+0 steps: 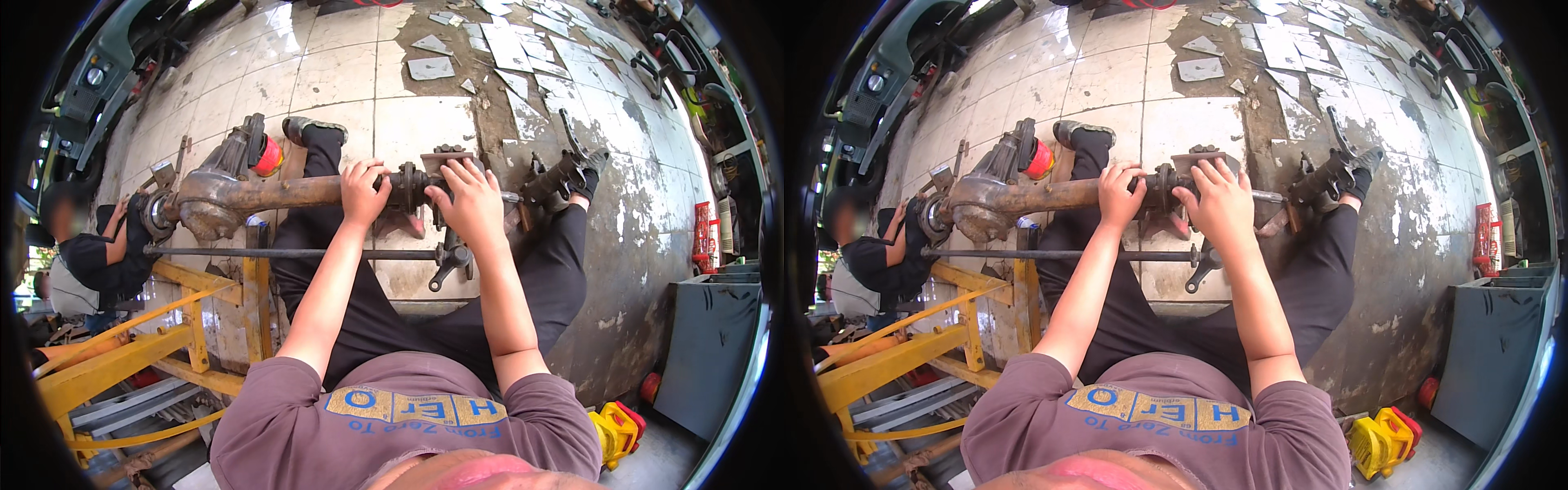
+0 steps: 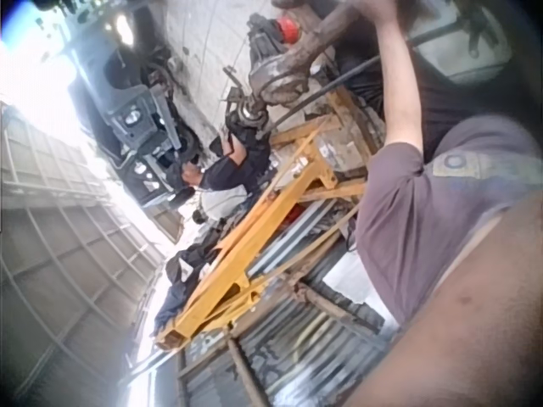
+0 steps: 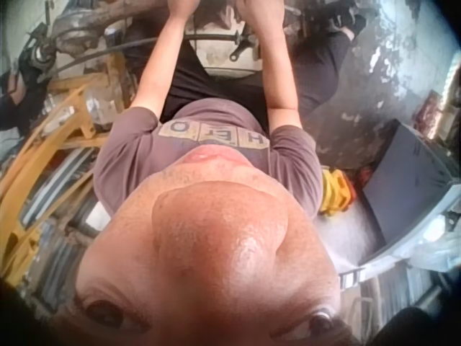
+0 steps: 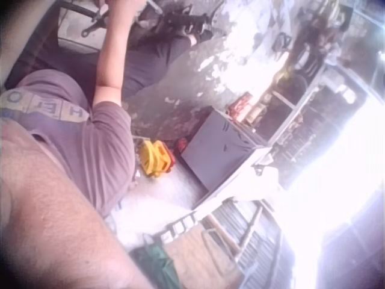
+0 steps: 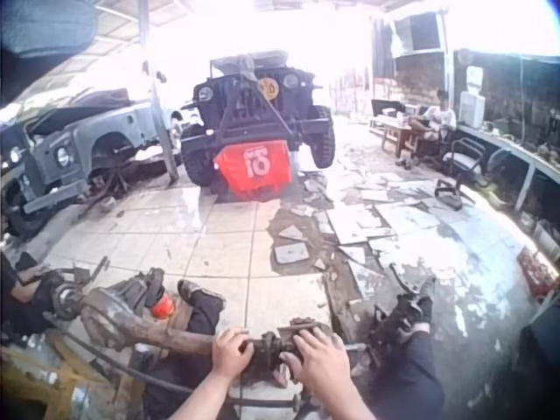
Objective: The person sits on the floor and repeatedly scrubs a metal axle assembly with a wire brush, focusing on the central hub and flange areas. The person holds the axle steady with one hand while brushing with the other, rotating the part to access different sides.
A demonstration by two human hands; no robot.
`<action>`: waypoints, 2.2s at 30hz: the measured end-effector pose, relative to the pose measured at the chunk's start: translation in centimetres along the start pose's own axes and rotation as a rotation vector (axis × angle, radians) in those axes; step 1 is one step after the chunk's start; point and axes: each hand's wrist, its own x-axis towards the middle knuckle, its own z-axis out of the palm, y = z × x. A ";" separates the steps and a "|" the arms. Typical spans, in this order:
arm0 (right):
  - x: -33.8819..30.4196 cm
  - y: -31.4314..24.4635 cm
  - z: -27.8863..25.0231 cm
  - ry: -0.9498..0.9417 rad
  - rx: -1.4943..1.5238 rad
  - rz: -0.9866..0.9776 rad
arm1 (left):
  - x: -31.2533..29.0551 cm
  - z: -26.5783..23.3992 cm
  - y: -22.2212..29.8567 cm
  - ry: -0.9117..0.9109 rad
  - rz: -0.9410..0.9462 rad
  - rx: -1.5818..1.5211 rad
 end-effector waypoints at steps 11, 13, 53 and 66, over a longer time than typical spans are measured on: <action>-0.3 0.9 1.8 0.106 0.039 -0.019 | 0.5 0.3 0.6 0.014 0.016 -0.006; -0.3 0.0 0.6 0.016 -0.010 -0.014 | 0.0 0.1 0.0 0.017 0.012 -0.003; 0.5 1.0 1.2 0.114 0.061 -0.036 | 0.2 0.2 0.4 0.007 0.002 -0.010; 0.4 0.3 -0.1 0.051 0.089 -0.012 | -0.2 0.2 -0.1 0.009 -0.001 -0.004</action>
